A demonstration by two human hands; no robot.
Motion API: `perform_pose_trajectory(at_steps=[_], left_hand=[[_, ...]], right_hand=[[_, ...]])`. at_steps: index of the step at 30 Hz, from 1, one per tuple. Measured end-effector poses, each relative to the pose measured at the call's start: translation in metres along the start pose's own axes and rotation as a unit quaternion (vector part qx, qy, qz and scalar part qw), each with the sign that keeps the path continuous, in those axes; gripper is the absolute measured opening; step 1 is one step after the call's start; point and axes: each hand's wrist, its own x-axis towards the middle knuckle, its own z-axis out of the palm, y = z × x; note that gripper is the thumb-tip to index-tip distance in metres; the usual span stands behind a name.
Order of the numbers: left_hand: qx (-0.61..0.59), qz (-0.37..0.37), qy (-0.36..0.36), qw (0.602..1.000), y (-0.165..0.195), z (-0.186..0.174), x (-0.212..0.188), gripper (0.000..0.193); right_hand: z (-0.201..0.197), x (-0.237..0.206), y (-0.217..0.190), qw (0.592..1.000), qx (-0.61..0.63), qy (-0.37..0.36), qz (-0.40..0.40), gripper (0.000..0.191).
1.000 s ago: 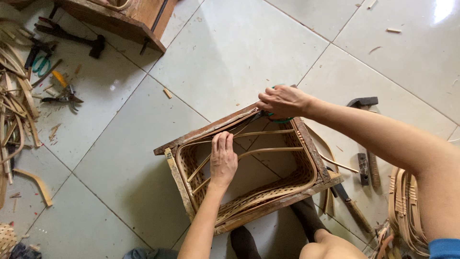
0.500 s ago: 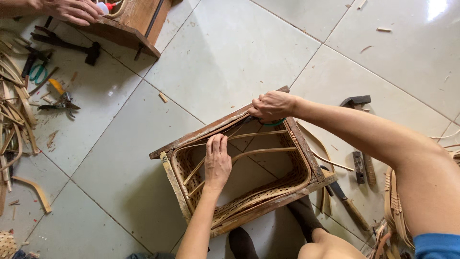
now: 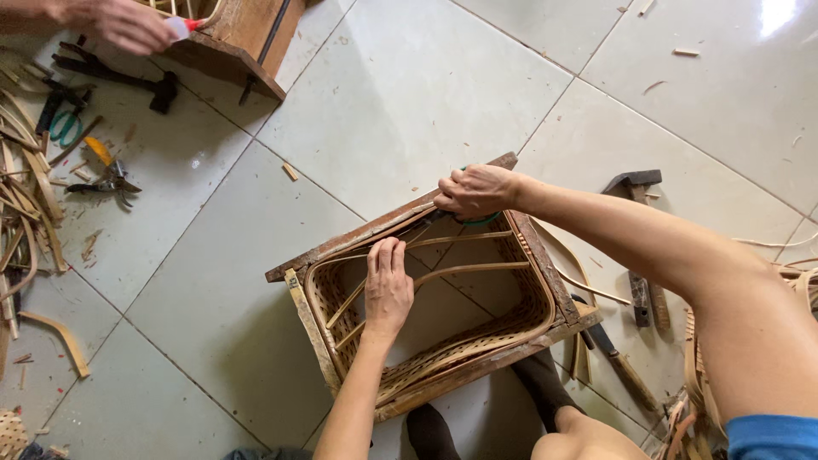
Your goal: The person sits on the floor weaving bamboo strips into a rectangular wooden-framed basket. They bend and tuck woven bamboo panels along the basket walls, press strips into the rim, and add and adjust thin bamboo ribs across the opening, at times using scissors to trim.
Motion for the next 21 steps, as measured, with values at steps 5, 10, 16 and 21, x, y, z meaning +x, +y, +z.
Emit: perform_pose_trajectory(at_steps=[5, 10, 16, 21], left_hand=[[0.002, 0.003, 0.006, 1.0, -0.001, -0.002, -0.001, 0.06], [-0.003, 0.0, 0.01, 1.0, -0.003, 0.003, -0.002, 0.062], [-0.004, -0.003, -0.001, 1.0, -0.003, 0.006, -0.002, 0.061], [-0.012, -0.003, 0.006, 1.0, -0.005, 0.009, -0.004, 0.059]], right_hand=[[-0.001, 0.0, 0.004, 0.999, 0.026, -0.024, 0.002, 0.02], [-0.023, 0.001, 0.003, 0.997, 0.046, 0.049, 0.049, 0.054], [-0.028, 0.008, -0.007, 0.998, 0.013, -0.004, 0.053, 0.023], [-0.005, 0.009, -0.008, 1.0, 0.01, -0.025, 0.014, 0.018]])
